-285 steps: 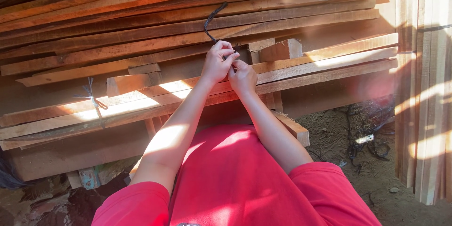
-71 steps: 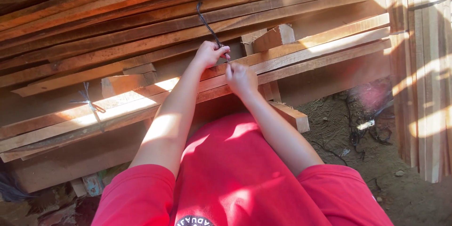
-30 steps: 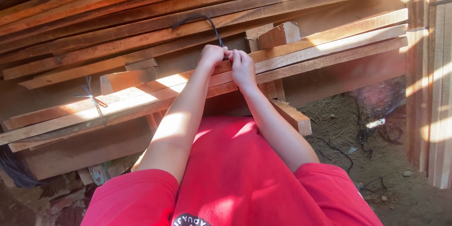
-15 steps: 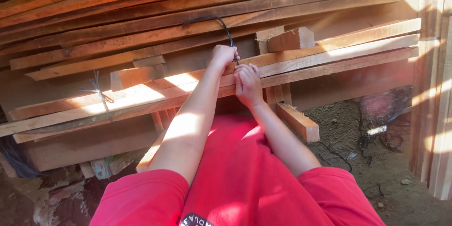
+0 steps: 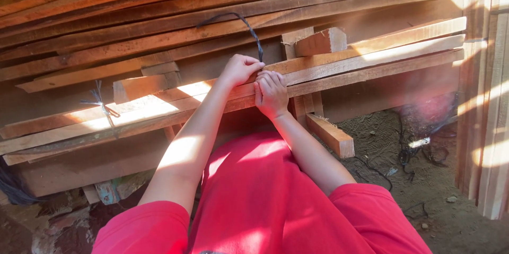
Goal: Tying bundles of wooden planks together using plastic strips.
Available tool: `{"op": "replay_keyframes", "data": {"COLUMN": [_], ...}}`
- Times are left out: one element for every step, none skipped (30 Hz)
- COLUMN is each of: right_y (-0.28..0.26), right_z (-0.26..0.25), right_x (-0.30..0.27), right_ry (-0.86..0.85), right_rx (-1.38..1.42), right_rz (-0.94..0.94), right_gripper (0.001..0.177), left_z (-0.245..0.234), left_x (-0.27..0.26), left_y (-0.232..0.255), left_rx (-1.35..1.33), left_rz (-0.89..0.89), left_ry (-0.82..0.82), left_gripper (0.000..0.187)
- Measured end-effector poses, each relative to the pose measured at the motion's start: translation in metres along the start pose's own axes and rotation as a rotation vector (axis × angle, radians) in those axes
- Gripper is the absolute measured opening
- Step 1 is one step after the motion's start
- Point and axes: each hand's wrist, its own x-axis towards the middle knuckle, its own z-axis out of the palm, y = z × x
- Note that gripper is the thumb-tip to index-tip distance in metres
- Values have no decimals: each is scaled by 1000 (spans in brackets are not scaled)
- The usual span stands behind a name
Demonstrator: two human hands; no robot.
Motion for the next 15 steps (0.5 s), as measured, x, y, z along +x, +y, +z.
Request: {"op": "replay_keyframes", "data": {"right_y": [1,-2,-3,-3,-2,-3,-3,-2,-4,-4,-4,-3,-3,-1,-3], "right_z": [1,1,0,0,0,0,1,0,0,-1,-1,0,2,3,2], "right_x": [1,-3,-4,-3,-2,-1,0,1,0,0,0,-1,-3,-4,-3], "right_ry": [5,1,-2,1,4,8,10,10,13,14,14,13,9,6,7], "right_rx": [-12,-20,-17,-20,-23,-24,-28,-34,-36,-40,-44,-42,-54,-67,-67], "right_rz": [-3,0,3,-3,-9,-9,-9,-10,-10,-8,-6,-6,-9,-13,-14], "right_gripper": [24,24,24,24,23,23,23,23,23,24,25,25,25,25,25], "left_z": [-1,2,3,2,2,8,15,23,15,6,-2,-2,-1,-1,0], "left_x": [0,-5,-6,-5,-4,9,22,34,26,20,12,9,6,4,3], "left_y": [3,3,4,7,10,0,-10,-19,-14,-9,-3,-3,-4,-3,-2], "left_rx": [-6,-14,-13,-12,-11,-8,-170,-333,-332,-359,-385,-385,-188,10,10], "left_rz": [-15,-40,-45,-63,-81,-78,-48,-17,-14,-40,-67,-69,-22,28,29], "left_ry": [30,54,52,51,50,51,103,154,154,108,62,63,-17,-96,-94], "left_gripper": [21,20,20,21,23,23,24,27,27,31,38,38,35,33,33]}}
